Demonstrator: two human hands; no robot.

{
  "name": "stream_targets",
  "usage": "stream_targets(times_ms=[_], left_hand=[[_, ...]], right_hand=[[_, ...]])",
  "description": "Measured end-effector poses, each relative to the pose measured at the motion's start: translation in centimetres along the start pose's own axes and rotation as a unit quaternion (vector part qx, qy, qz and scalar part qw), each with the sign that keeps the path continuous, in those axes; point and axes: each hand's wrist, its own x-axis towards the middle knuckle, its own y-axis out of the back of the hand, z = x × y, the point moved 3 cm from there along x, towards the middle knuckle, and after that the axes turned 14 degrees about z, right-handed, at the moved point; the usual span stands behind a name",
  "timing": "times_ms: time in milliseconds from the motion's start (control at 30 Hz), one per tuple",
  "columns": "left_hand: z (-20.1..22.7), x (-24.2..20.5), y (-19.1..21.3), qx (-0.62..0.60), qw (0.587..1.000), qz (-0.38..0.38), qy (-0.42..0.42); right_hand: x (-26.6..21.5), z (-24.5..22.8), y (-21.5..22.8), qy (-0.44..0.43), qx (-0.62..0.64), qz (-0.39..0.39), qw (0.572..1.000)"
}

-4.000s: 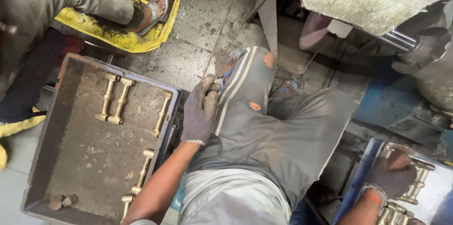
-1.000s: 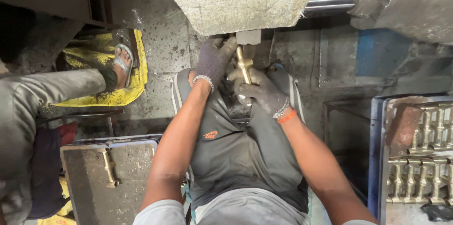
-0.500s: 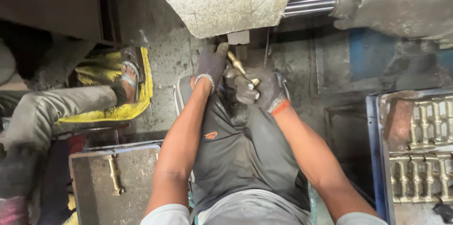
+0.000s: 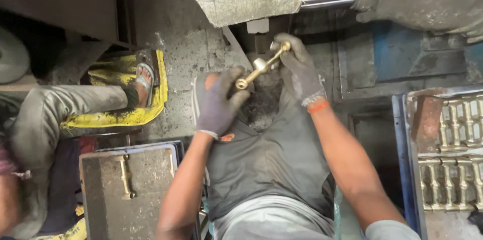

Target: The person sits and repeatedly rubs small brass-colored metal parts against a rotating grinding wheel to smooth or polish their surfaces. After each part is treated, it is placed into a nearby tray. The person handles the parts one at a time, rotating them to expose different sides to the wheel.

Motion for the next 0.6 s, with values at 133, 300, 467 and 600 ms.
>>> stream_targets(times_ms=[133,300,467,600], left_hand=[[1.1,0.5,-2.9,0.046,0.995,0.016,0.086],[0.9,1.2,-4.7,0.025,0.986,0.042,0.157],[-1.3,1.2,-4.8,-0.026,0.97,0.066,0.232],[-4.3,2.7,-4.4,-0.063,0.967,0.085,0.233]], right_hand=[[4.4,2.8,0.8,0.048,-0.09,0.041,0.994],[6.8,5.0,2.4,0.007,-0.221,0.082,0.972],[6.3,4.7,2.9,-0.026,-0.17,0.051,0.984],[4.6,2.5,2.9,-0.021,-0.214,0.054,0.975]])
